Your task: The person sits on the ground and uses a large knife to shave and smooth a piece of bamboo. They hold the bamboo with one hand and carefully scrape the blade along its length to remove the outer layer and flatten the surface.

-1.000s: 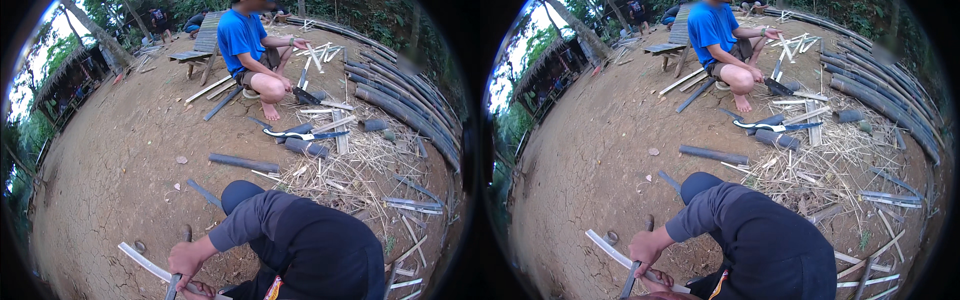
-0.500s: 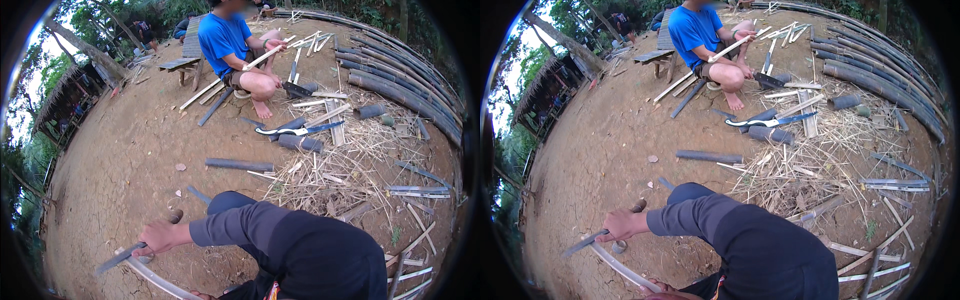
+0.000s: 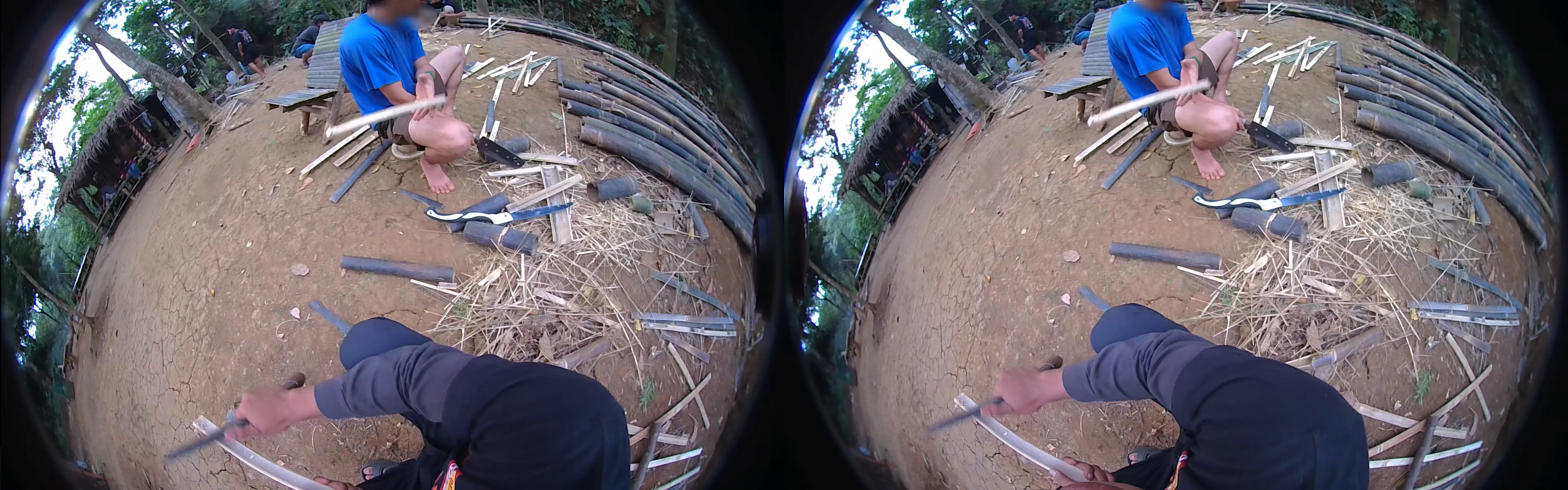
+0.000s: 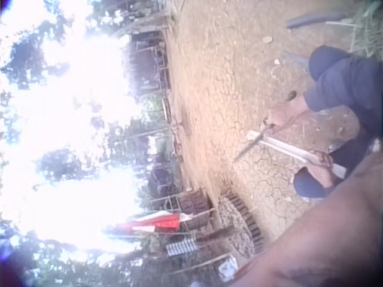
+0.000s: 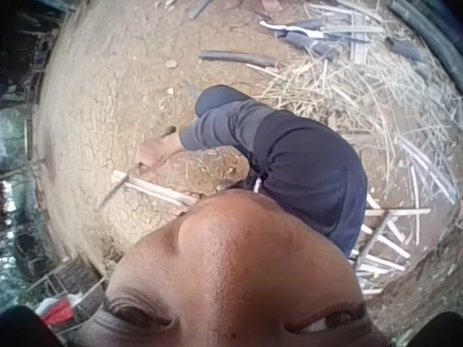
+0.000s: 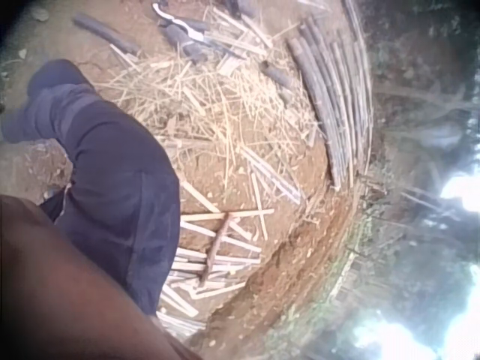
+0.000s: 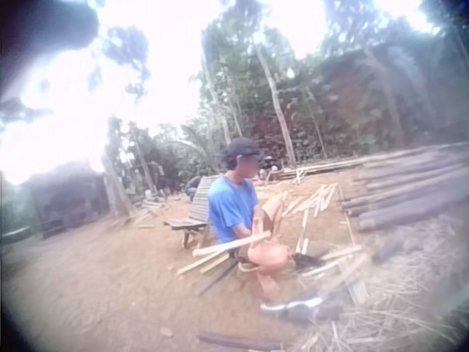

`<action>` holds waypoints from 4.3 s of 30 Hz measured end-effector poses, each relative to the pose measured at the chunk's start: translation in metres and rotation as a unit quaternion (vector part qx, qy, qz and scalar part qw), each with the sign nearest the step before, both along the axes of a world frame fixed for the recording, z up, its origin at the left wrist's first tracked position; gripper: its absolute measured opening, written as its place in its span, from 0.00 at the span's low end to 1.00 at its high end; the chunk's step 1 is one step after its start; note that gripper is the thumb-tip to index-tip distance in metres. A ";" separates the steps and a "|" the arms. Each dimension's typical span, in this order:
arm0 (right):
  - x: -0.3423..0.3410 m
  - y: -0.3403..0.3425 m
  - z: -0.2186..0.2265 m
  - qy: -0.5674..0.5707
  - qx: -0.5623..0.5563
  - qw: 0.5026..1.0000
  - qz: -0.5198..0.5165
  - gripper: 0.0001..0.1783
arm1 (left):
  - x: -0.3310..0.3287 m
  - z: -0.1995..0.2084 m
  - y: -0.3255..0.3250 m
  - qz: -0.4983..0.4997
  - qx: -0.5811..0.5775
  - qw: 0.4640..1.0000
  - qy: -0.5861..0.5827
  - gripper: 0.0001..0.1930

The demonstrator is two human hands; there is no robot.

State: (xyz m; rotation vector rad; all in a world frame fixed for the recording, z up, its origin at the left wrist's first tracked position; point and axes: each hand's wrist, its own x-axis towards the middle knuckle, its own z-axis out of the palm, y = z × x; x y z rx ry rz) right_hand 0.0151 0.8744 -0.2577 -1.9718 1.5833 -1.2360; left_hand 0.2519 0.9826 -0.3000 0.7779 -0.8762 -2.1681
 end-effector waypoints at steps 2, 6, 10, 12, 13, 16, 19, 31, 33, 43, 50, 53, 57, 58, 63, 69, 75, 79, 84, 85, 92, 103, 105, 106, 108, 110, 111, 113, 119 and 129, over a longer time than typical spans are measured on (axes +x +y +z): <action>-0.010 0.002 0.001 -0.008 0.012 1.000 -0.026 0.42 | -0.015 0.009 0.005 0.066 0.046 0.995 -0.051 0.18; 0.009 0.034 -0.004 0.095 -0.020 0.993 0.062 0.41 | -0.020 0.013 -0.022 0.093 0.056 0.991 -0.078 0.18; 0.018 0.026 -0.015 0.170 -0.060 0.974 0.135 0.43 | -0.012 0.007 -0.041 0.055 0.027 0.992 -0.106 0.18; 0.007 0.010 -0.006 0.218 -0.082 0.963 0.134 0.43 | -0.002 0.001 -0.051 0.045 0.037 0.989 -0.133 0.19; 0.001 0.000 0.002 0.237 -0.093 0.958 0.132 0.42 | 0.005 -0.001 -0.056 0.039 0.047 0.986 -0.153 0.19; -0.022 -0.032 0.030 0.172 -0.034 0.977 0.123 0.46 | 0.026 -0.007 -0.074 0.011 0.073 0.979 -0.192 0.21; -0.055 -0.048 0.031 0.205 -0.012 0.975 0.082 0.46 | 0.028 -0.015 -0.086 -0.030 0.119 0.968 -0.218 0.24; -0.147 -0.085 0.022 0.021 0.062 0.993 -0.096 0.46 | -0.044 -0.022 -0.041 0.005 0.114 0.989 -0.091 0.23; -0.133 -0.084 0.019 -0.048 0.072 0.996 -0.033 0.45 | -0.035 -0.041 -0.055 0.043 0.074 0.990 -0.109 0.24; -0.071 -0.099 -0.015 -0.200 0.059 0.975 0.072 0.27 | -0.059 -0.033 -0.114 0.190 -0.291 0.928 -0.137 0.22; -0.031 -0.050 0.011 -0.248 0.307 0.888 0.235 0.23 | -0.028 -0.024 -0.160 0.277 -0.671 0.686 -0.049 0.31; -0.016 -0.052 -0.010 -0.226 0.322 0.877 0.275 0.18 | -0.057 0.023 -0.100 0.407 -0.323 0.842 -0.145 0.32; 0.002 -0.069 -0.060 -0.180 0.227 0.909 0.300 0.17 | -0.049 0.021 -0.107 0.376 -0.368 0.829 -0.188 0.30; 0.007 -0.075 -0.070 -0.160 0.185 0.922 0.300 0.17 | -0.047 0.023 -0.109 0.365 -0.376 0.826 -0.205 0.29; -0.003 -0.061 -0.032 -0.200 0.185 0.919 0.285 0.12 | -0.035 0.038 -0.100 0.318 -0.403 0.794 -0.328 0.27; -0.041 -0.075 -0.015 -0.211 0.077 0.943 0.244 0.11 | 0.005 0.017 -0.098 0.207 -0.184 0.934 -0.227 0.27; -0.078 -0.083 -0.003 -0.187 0.064 0.955 0.222 0.13 | -0.002 0.006 -0.079 0.025 0.003 0.991 -0.134 0.20; -0.083 -0.086 -0.016 -0.130 0.004 0.978 0.163 0.27 | -0.025 0.001 -0.071 -0.050 0.031 0.984 -0.171 0.20; -0.069 -0.061 0.010 0.024 0.105 0.986 0.125 0.42 | -0.031 -0.041 -0.098 0.048 0.068 0.996 -0.021 0.26; -0.063 -0.054 0.008 0.043 0.111 0.985 0.125 0.45 | -0.040 -0.037 -0.099 0.077 0.075 0.994 0.005 0.25; -0.017 -0.029 -0.003 0.129 0.140 0.944 0.269 0.48 | -0.038 -0.075 -0.121 0.072 0.035 0.996 -0.049 0.34; -0.014 -0.070 -0.051 0.159 0.045 0.954 0.252 0.44 | -0.034 -0.089 -0.144 0.012 0.120 0.992 0.035 0.33; -0.009 -0.073 -0.057 0.158 0.070 0.944 0.280 0.43 | -0.033 -0.090 -0.151 0.009 0.130 0.991 0.021 0.33; -0.006 -0.075 -0.063 0.156 0.086 0.939 0.293 0.43 | -0.037 -0.093 -0.156 0.004 0.141 0.990 0.017 0.33; -0.006 -0.083 -0.072 0.211 0.097 0.926 0.298 0.44 | -0.048 -0.095 -0.170 -0.015 0.162 0.987 0.009 0.33; -0.008 -0.101 -0.074 0.227 0.095 0.925 0.290 0.45 | -0.056 -0.092 -0.187 -0.025 0.176 0.984 -0.005 0.33; -0.018 -0.114 -0.073 0.214 0.133 0.924 0.286 0.45 | -0.064 -0.090 -0.195 -0.033 0.183 0.983 -0.008 0.33; -0.041 -0.143 -0.079 0.183 0.147 0.956 0.178 0.45 | -0.084 -0.070 -0.214 -0.049 0.198 0.979 -0.017 0.33; -0.088 -0.144 0.040 0.102 0.340 0.921 0.162 0.46 | -0.143 0.070 -0.271 -0.074 0.236 0.966 -0.068 0.33; -0.223 -0.164 0.377 -0.021 0.416 0.904 0.099 0.46 | -0.304 0.405 -0.356 -0.081 0.254 0.956 -0.125 0.33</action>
